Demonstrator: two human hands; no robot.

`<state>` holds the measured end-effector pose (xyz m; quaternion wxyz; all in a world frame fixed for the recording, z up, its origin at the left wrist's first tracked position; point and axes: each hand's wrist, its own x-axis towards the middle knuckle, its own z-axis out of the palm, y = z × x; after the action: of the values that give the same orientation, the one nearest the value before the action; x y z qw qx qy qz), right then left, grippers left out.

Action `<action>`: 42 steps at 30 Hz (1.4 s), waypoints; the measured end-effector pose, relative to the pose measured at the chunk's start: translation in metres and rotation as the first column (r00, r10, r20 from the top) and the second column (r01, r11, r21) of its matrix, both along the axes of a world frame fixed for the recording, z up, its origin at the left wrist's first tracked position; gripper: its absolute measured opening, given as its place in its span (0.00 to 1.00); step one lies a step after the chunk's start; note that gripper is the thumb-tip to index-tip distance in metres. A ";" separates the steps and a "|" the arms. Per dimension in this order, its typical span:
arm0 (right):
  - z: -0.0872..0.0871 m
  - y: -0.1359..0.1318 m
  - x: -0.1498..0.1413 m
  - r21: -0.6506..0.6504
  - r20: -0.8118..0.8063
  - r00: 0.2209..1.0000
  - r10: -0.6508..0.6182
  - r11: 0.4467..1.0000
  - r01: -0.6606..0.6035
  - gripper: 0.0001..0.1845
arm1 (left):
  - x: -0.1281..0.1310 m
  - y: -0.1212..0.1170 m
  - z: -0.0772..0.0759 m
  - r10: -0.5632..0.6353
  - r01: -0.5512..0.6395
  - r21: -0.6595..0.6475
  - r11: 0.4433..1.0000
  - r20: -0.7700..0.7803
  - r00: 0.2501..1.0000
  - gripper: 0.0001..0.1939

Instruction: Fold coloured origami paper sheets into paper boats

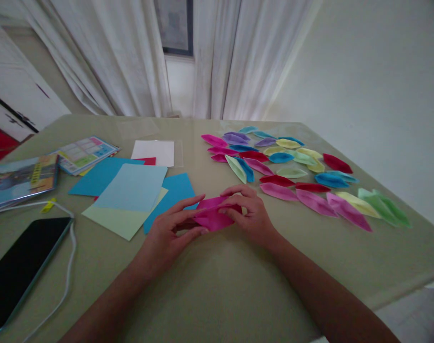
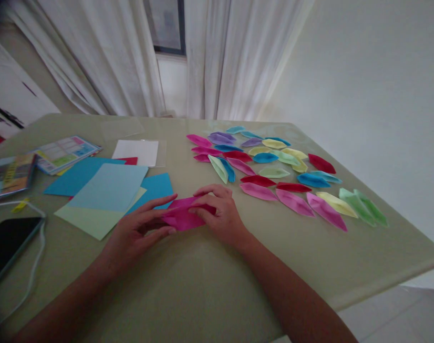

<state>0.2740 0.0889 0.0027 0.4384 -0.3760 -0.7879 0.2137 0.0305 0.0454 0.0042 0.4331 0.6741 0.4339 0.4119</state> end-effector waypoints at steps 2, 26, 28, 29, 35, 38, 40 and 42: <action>0.000 0.001 0.000 -0.045 -0.074 0.997 -0.001 0.999 -0.003 0.02 | 0.000 -0.001 -0.001 0.043 -0.043 -0.004 0.999 0.016 0.999 0.10; 0.001 0.001 0.001 -0.321 -0.336 0.924 0.183 0.900 -0.295 0.10 | 0.003 -0.001 -0.005 0.145 -0.149 0.004 0.989 0.206 0.968 0.08; 0.000 0.001 0.002 -0.304 -0.316 0.927 0.201 0.905 -0.299 0.08 | 0.005 -0.001 -0.007 0.161 -0.169 0.019 0.985 0.223 0.962 0.09; -0.001 0.001 0.002 -0.291 -0.305 0.929 0.210 0.908 -0.301 0.07 | 0.005 -0.001 -0.007 0.161 -0.173 0.031 0.984 0.234 0.959 0.09; 0.003 0.000 0.002 -0.127 -0.169 0.954 0.249 0.954 -0.272 0.09 | 0.006 0.000 -0.007 0.110 -0.133 0.129 0.983 0.171 0.979 0.05; 0.006 -0.004 0.001 -0.009 -0.052 0.970 0.237 0.971 -0.238 0.10 | 0.008 -0.001 -0.008 0.154 -0.178 0.114 0.977 0.190 0.969 0.15; 0.006 -0.007 0.000 0.049 0.016 0.975 0.222 0.974 -0.222 0.08 | 0.010 -0.002 -0.008 0.197 -0.215 0.058 0.975 0.224 0.954 0.20; 0.005 -0.010 -0.001 0.111 0.080 0.977 0.195 0.973 -0.203 0.06 | 0.012 -0.004 -0.008 0.240 -0.251 0.016 0.968 0.240 0.941 0.21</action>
<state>0.2730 0.0790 0.0076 0.4089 -0.2754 -0.8476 0.1964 0.0423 0.0419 -0.0036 0.4112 0.5708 0.4502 0.5500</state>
